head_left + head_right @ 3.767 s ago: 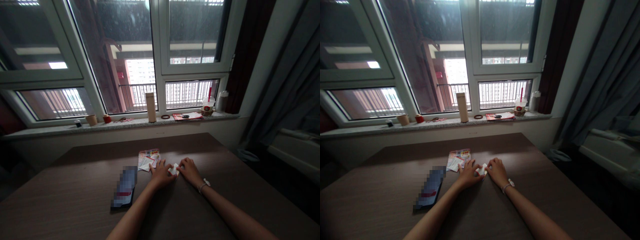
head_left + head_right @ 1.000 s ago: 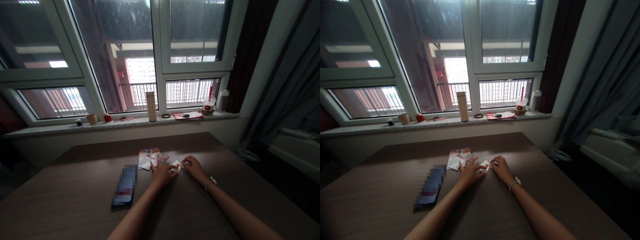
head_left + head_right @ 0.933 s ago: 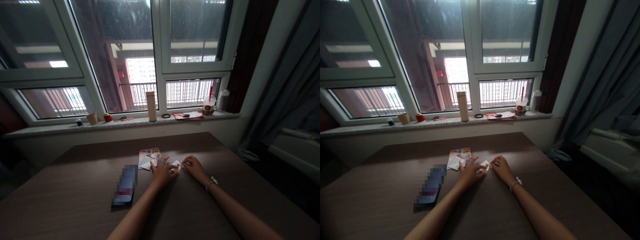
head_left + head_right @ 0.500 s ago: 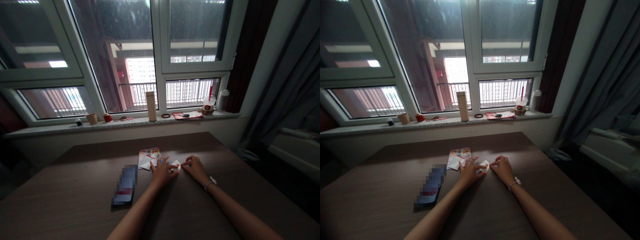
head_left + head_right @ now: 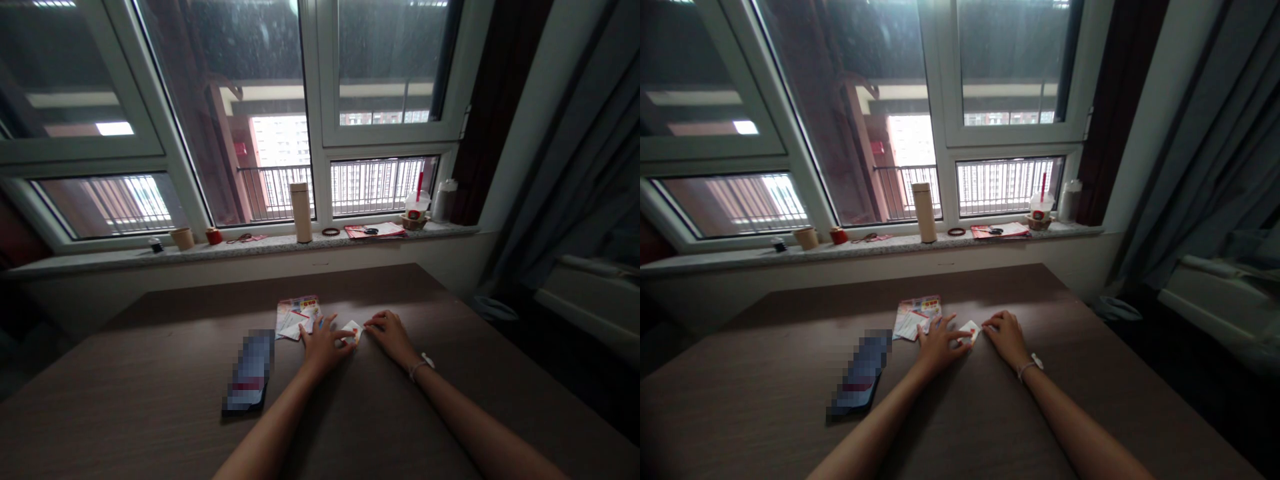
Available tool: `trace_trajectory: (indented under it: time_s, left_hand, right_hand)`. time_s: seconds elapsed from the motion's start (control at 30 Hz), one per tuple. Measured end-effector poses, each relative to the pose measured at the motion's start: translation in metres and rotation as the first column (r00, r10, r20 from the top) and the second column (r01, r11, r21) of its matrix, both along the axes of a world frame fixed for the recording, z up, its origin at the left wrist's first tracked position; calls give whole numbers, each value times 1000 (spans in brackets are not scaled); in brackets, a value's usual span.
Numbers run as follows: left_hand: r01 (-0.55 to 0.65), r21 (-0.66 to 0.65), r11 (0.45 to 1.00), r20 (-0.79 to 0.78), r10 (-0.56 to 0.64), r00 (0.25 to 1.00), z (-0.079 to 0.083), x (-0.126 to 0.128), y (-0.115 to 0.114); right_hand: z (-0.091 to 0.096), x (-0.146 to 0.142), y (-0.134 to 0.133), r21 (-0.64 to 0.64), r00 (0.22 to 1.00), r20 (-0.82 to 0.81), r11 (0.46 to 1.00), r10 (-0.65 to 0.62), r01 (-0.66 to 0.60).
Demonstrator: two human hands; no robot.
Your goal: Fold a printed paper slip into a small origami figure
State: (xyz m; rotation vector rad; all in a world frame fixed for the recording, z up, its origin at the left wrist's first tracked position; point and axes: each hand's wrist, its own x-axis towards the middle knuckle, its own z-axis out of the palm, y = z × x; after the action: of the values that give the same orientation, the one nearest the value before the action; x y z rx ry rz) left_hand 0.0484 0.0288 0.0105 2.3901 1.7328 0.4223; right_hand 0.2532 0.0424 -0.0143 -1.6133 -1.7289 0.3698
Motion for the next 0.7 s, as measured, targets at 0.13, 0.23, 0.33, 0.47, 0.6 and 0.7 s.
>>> trace_trajectory:
  time_s: [0.13,0.23,0.33,0.47,0.6,0.7]
  left_hand:
    - [9,18,1000,-21,-8,1000,-1,-1,0]
    - [19,35,999,-23,-18,1000,-2,-2,1]
    - [31,38,999,-32,-30,999,-3,-2,2]
    - [36,25,999,-49,-35,998,-1,-1,1]
    - [56,28,998,-42,-54,998,0,0,-1]
    - [62,37,997,-27,-61,998,-1,0,-1]
  right_hand:
    - [0,-1,-1,18,1000,16,1000,23,-24]
    - [3,-3,-4,8,998,53,999,47,-47]
    - [5,-4,-6,4,995,80,998,55,-56]
    - [6,-4,-6,-5,994,93,998,59,-58]
    - [5,-4,-5,-13,994,91,998,59,-58]
    - [4,-5,-5,-9,993,103,998,64,-63]
